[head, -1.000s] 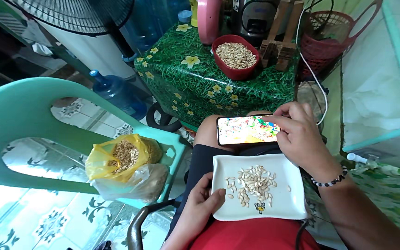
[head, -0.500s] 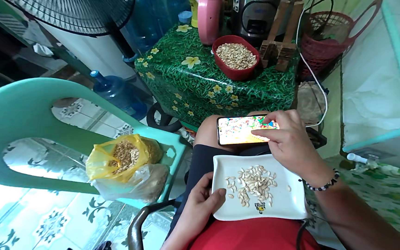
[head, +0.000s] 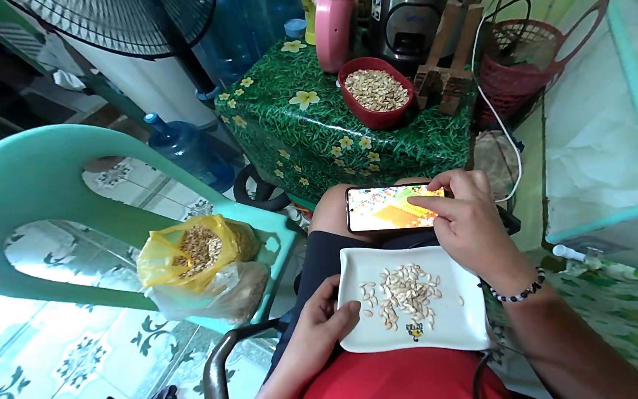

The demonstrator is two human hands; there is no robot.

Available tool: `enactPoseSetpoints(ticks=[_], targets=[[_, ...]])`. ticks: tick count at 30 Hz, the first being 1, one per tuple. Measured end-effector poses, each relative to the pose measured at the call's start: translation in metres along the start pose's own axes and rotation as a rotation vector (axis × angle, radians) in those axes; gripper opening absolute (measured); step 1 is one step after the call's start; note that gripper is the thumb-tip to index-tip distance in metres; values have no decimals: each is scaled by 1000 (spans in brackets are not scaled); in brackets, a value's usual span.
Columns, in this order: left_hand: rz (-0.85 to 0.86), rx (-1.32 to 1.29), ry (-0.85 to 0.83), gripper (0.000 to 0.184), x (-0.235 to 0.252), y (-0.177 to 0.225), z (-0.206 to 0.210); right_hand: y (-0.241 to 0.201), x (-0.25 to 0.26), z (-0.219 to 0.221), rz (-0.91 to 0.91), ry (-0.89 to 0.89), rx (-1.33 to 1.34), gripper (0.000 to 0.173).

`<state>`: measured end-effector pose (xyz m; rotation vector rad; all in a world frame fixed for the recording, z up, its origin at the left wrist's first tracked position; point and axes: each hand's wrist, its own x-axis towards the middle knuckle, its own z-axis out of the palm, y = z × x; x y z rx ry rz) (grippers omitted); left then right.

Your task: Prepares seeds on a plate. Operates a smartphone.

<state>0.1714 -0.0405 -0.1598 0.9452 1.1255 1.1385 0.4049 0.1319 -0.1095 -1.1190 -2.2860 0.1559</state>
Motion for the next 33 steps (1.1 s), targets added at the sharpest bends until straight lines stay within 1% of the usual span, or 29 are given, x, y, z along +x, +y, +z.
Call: enactPoseSetpoints(ticks=[6, 14, 18, 23, 26, 33], targets=[[2, 0, -1, 37, 0, 0, 0, -9, -1, 7, -86, 1, 34, 41], [2, -1, 3, 38, -1, 0, 0, -13, 0, 15, -110, -20, 32, 43], [5, 8, 7, 38, 0, 0, 1, -12, -1, 13, -96, -14, 41, 41], [11, 5, 2, 37, 0, -1, 0, -6, -4, 5, -53, 43, 72, 37], [5, 4, 1, 38, 0, -1, 0, -1, -7, 3, -59, 66, 86, 36], [13, -7, 2, 37, 0, -1, 0, -4, -11, 7, -91, 36, 86, 37]])
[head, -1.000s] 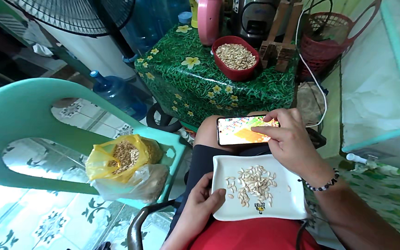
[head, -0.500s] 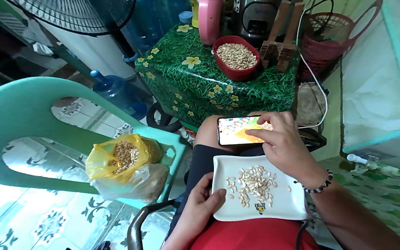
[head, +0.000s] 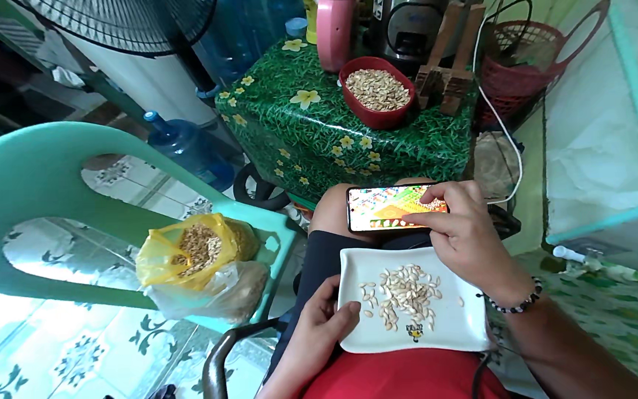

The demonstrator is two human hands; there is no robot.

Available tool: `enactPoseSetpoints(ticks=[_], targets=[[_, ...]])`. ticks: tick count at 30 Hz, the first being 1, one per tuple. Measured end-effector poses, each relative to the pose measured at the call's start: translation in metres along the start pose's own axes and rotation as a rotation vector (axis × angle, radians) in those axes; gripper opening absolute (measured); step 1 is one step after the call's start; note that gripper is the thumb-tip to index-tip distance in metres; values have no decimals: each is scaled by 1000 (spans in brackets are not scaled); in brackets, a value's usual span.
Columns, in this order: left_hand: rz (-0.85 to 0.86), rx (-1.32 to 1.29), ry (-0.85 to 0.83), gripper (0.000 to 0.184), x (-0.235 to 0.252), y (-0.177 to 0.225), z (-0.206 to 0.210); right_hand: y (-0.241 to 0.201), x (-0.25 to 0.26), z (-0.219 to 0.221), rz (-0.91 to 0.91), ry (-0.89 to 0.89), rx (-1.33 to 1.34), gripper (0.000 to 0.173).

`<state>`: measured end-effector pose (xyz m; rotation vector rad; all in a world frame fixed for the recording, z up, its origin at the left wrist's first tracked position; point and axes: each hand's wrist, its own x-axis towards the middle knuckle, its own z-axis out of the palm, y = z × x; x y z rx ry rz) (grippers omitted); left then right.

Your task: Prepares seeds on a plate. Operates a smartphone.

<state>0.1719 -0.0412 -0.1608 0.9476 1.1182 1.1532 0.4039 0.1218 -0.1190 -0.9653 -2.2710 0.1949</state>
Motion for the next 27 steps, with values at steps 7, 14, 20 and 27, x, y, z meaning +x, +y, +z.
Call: enactPoseSetpoints(ticks=[7, 14, 20, 27], targets=[[-3, 7, 4, 37, 0, 0, 0, -10, 3, 10, -57, -40, 5, 42], [-4, 10, 4, 37, -1, 0, 0, -10, 5, 14, -56, -59, -47, 42], [-3, 8, 0, 38, 0, 0, 0, -6, 8, 9, 28, -24, -81, 37], [-6, 12, 0, 37, 0, 0, 0, -8, 9, 10, 19, -31, -77, 41]])
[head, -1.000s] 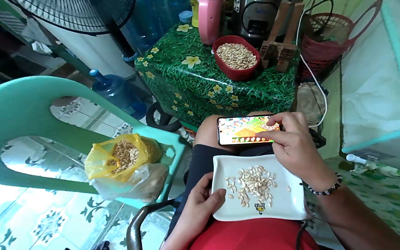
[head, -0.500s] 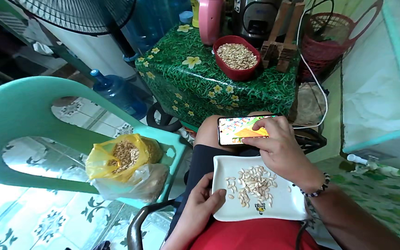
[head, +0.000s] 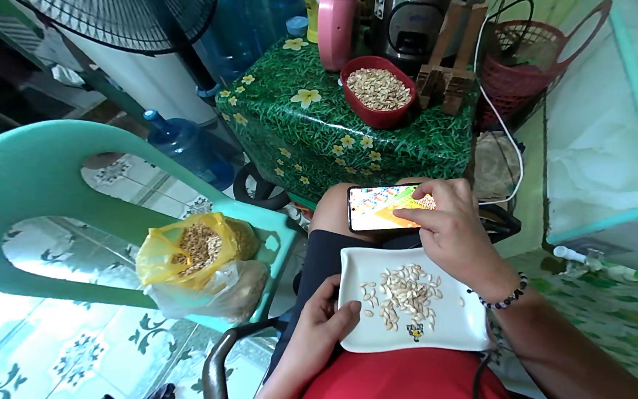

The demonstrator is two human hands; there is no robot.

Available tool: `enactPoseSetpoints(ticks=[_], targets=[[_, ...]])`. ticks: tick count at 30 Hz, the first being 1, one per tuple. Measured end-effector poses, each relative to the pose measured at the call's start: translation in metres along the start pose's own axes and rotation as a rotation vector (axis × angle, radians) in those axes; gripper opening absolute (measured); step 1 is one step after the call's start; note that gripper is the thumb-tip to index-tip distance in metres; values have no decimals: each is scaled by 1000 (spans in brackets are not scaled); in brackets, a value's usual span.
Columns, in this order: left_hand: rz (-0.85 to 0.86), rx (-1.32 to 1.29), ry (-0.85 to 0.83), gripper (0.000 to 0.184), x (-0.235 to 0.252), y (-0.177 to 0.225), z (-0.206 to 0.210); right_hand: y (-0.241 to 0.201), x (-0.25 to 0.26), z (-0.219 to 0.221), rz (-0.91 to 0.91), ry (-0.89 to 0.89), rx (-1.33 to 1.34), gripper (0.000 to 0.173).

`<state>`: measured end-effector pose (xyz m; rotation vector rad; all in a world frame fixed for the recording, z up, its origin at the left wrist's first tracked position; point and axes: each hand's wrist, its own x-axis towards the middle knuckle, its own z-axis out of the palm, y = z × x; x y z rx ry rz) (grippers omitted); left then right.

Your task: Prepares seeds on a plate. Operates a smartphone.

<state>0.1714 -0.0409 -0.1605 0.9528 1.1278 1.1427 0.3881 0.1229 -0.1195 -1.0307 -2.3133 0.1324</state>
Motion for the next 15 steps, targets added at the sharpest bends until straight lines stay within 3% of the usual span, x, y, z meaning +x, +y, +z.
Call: enactPoseSetpoints(ticks=[15], targets=[[6, -2, -3, 38, 0, 0, 0, -7, 8, 7, -53, -18, -4, 41]])
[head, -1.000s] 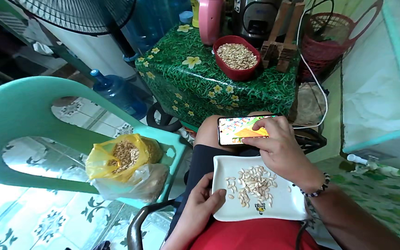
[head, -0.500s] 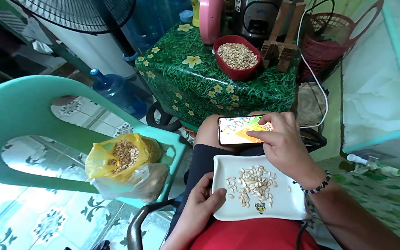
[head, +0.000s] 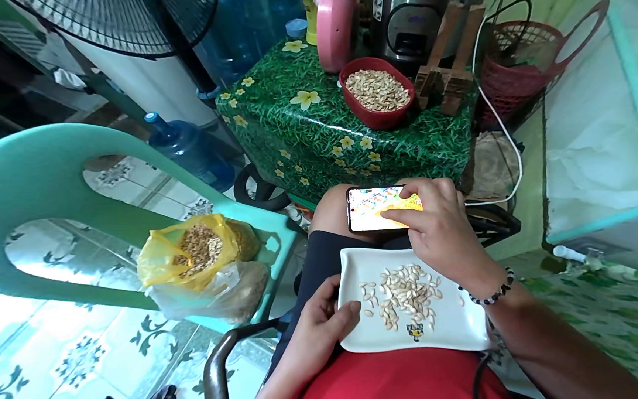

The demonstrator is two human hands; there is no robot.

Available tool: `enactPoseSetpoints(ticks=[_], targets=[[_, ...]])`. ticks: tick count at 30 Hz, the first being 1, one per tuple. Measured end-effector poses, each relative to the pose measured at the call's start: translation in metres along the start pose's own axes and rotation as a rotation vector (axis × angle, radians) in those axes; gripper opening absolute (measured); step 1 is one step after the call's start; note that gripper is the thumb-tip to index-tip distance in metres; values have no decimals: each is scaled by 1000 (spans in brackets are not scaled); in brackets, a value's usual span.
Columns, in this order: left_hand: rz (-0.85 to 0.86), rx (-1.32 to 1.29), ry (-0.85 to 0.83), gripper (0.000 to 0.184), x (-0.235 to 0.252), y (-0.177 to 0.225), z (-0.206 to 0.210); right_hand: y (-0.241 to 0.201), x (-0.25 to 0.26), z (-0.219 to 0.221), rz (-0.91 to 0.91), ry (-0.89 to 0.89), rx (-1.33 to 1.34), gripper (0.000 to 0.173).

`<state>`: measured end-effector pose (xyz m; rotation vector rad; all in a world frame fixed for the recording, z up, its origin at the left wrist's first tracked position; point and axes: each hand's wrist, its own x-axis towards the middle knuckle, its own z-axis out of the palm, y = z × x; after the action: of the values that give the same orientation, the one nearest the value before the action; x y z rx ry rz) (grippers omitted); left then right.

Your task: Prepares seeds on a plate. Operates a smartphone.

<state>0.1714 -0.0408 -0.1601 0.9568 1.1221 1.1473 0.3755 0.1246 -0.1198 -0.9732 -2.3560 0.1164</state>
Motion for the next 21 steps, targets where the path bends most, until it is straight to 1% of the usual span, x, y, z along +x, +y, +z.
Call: enactPoseSetpoints(ticks=[8, 21], targets=[[-8, 0, 4, 37, 0, 1, 0, 6, 1, -6, 57, 8, -7, 43], [-14, -6, 8, 38, 0, 0, 1, 8, -8, -11, 68, 24, -14, 37]])
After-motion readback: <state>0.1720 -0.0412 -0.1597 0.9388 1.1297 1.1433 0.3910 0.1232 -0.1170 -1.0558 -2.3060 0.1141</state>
